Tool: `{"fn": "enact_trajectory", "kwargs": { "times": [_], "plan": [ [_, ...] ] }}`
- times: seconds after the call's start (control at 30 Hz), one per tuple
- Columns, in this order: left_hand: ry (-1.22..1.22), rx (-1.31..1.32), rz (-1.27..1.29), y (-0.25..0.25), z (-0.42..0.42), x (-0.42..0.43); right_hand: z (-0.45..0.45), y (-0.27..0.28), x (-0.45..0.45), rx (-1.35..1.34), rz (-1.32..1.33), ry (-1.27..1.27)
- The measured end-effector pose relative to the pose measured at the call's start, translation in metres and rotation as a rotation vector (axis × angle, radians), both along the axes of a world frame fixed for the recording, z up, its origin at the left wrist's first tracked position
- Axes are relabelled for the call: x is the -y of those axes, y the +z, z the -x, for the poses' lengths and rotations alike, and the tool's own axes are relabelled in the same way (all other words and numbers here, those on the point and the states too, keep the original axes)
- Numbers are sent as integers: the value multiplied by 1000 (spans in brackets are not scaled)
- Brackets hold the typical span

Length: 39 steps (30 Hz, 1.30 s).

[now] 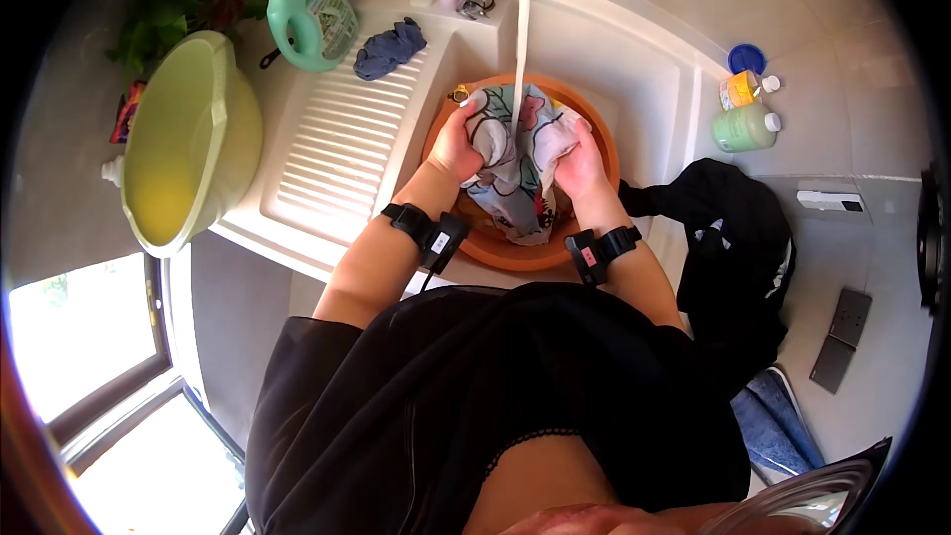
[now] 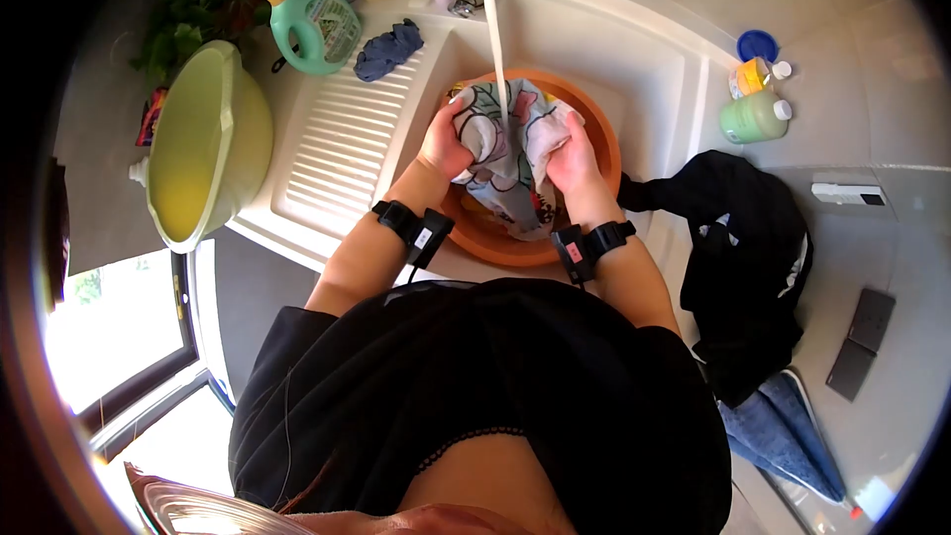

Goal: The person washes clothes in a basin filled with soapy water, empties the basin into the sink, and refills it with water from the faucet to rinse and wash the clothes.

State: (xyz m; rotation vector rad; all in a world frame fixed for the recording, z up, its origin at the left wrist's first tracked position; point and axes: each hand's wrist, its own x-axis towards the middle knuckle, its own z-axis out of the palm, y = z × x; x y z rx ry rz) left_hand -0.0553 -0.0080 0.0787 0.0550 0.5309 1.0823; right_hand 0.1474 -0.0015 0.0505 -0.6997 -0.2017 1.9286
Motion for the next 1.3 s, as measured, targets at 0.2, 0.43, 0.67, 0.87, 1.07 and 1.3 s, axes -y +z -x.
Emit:
{"fn": "enact_trajectory", "kwargs": {
  "times": [0.2,0.43,0.67,0.87,1.07,1.3],
  "plan": [
    [116,-36,61,6,-30,22,29,1,12,-25,17,6],
    [-4,-792,-194,-48,-40,10,57,6,46,4,22,8],
    [96,-541,-113,-33,-78,34,43,3,27,117,35,-53],
    [-104,-1338,-615,-13,-100,74,17,13,66,102,58,-186],
    [-55,-1281,-625,-30,-117,80,-4,-53,86,221,76,-276],
    [-209,-1065,-206,-44,-108,60,9,-14,90,613,-28,-286]
  ]
}}
